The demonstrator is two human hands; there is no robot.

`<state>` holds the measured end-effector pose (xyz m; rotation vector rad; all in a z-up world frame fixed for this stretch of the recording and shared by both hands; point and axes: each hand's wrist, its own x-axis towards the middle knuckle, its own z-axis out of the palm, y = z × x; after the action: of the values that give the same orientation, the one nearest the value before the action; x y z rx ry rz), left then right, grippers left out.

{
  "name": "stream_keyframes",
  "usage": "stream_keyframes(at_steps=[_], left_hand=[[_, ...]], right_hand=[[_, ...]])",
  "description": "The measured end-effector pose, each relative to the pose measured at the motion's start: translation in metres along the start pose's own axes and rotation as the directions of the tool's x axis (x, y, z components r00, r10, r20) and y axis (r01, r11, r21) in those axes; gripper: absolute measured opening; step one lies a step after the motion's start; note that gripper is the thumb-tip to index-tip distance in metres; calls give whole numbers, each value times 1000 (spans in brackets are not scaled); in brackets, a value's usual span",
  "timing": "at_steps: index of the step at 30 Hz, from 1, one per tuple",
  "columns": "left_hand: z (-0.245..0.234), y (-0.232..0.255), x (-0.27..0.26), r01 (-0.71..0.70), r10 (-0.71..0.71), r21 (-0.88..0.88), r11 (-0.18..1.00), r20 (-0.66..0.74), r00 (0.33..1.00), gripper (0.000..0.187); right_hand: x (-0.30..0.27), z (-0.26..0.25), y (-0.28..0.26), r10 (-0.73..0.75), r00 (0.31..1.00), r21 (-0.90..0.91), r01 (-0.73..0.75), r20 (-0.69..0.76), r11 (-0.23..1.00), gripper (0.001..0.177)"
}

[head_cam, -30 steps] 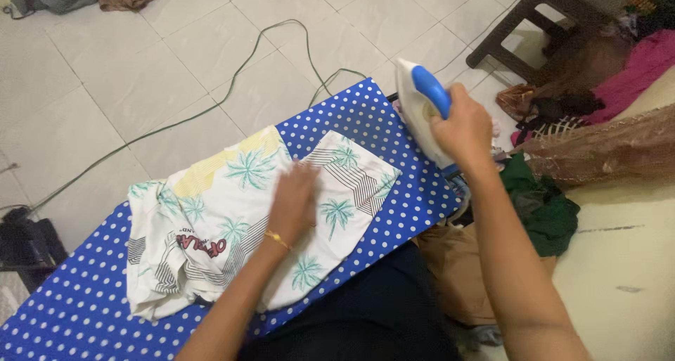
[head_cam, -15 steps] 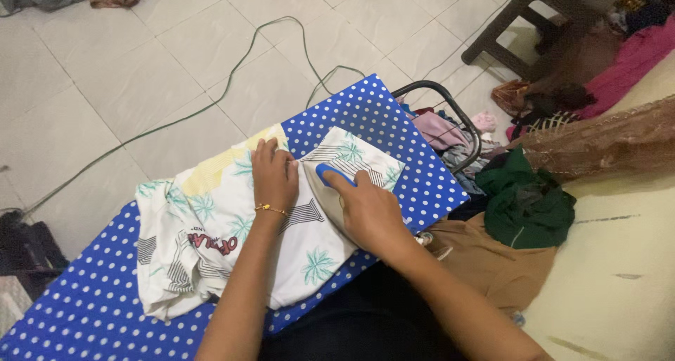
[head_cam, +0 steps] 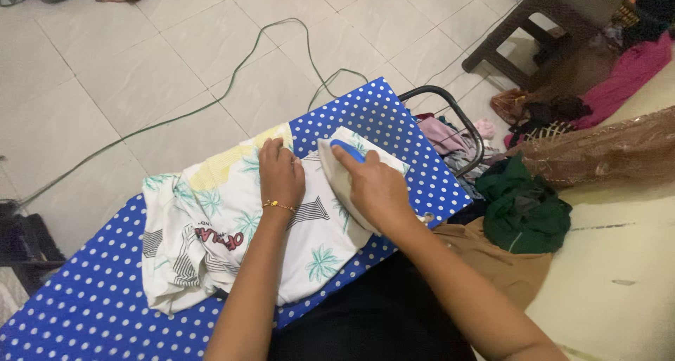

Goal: The person irons a striped short-sleeved shirt and a white t-shirt with a palm tree print on a blue polka-dotted ironing board. They smooth the fabric, use the iron, and fold the garments after ironing.

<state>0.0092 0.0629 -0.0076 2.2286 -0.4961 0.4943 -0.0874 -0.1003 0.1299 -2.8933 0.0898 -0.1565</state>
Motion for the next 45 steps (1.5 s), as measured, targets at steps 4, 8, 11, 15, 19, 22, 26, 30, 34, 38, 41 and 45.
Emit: stream_keyframes(at_steps=[4, 8, 11, 15, 19, 22, 26, 30, 34, 38, 41, 45], left_hand=[[0, 0, -1, -15, 15, 8, 1000, -9, 1000, 13], [1, 1, -1, 30, -30, 6, 1000, -4, 1000, 13], [1, 1, -1, 41, -41, 14, 999, -5, 999, 13], [1, -2, -1, 30, -30, 35, 999, -3, 1000, 13], [4, -3, -3, 23, -22, 52, 998, -10, 1000, 14], [5, -4, -4, 16, -15, 55, 998, -20, 1000, 15], [4, -6, -2, 43, -43, 14, 999, 9, 999, 14], [3, -9, -4, 22, -22, -11, 1000, 3, 1000, 12], [3, -10, -3, 49, -49, -32, 998, 7, 999, 11], [3, -9, -4, 47, -47, -21, 999, 4, 999, 12], [0, -5, -2, 21, -21, 15, 1000, 8, 1000, 15], [-6, -6, 0, 24, -27, 50, 998, 70, 997, 23]], right_hand=[[3, -3, 10, 5, 998, -39, -7, -55, 999, 55], [13, -3, 16, 6, 997, -30, -9, -77, 1000, 57], [6, -7, 20, -7, 998, -43, 4, -69, 999, 57], [-7, -11, 31, 28, 997, -60, -32, -68, 998, 58], [5, -5, 46, 11, 988, -77, -24, -156, 997, 58], [21, -6, 61, -19, 983, -66, 7, -184, 998, 59], [16, -18, 78, -67, 996, -2, 67, -57, 998, 31], [7, -26, 80, -147, 984, -1, 148, 99, 989, 30], [8, -13, 69, -224, 971, -34, 222, -80, 974, 25], [28, 3, 67, -313, 933, -91, 301, -180, 949, 20], [48, 11, 66, -233, 951, -150, 204, -204, 967, 20], [61, 10, 62, -156, 967, -85, 141, -204, 986, 28]])
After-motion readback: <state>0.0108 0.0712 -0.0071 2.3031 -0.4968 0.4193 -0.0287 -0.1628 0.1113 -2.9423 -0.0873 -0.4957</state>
